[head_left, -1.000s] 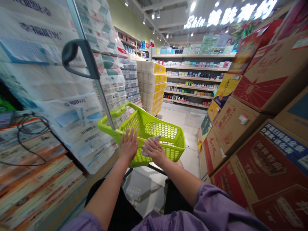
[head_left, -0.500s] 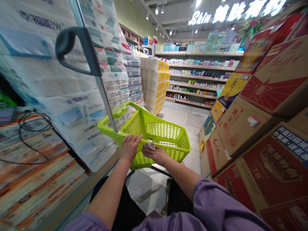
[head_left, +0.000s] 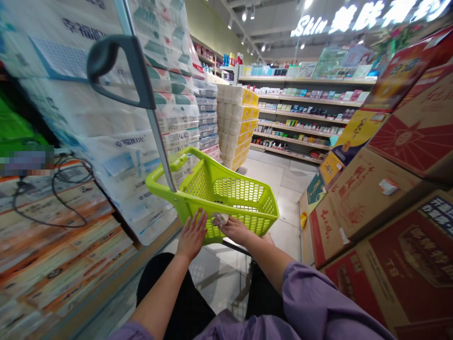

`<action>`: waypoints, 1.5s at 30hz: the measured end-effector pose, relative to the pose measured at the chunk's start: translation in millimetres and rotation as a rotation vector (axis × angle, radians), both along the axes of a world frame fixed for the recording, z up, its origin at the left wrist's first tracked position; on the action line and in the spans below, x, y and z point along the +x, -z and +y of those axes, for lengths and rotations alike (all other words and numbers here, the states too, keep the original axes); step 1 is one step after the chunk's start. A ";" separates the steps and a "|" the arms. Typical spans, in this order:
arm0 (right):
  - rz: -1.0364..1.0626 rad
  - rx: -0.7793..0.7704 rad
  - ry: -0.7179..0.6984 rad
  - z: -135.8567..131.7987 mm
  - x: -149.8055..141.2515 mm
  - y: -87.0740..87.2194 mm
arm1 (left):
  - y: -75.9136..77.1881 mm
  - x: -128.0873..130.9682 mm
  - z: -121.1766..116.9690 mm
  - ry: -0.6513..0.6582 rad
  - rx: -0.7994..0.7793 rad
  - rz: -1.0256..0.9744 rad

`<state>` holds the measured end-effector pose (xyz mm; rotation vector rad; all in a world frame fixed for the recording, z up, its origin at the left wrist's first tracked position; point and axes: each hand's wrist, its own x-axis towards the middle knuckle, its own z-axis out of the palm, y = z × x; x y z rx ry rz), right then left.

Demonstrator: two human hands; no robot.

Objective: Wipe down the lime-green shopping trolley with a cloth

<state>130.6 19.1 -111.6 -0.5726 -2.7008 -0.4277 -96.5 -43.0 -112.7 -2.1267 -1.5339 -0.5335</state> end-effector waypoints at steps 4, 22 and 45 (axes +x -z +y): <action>-0.034 -0.036 -0.033 8.2 -5.8 -1.4 | 26.8 0.1 -3.4 -0.004 -0.042 0.037; 0.089 -0.165 0.195 31.5 -0.8 4.3 | 17.0 11.8 41.5 -0.104 -0.192 0.036; 0.267 -0.281 0.487 39.5 25.9 15.4 | 0.8 58.9 54.2 0.000 -0.106 0.103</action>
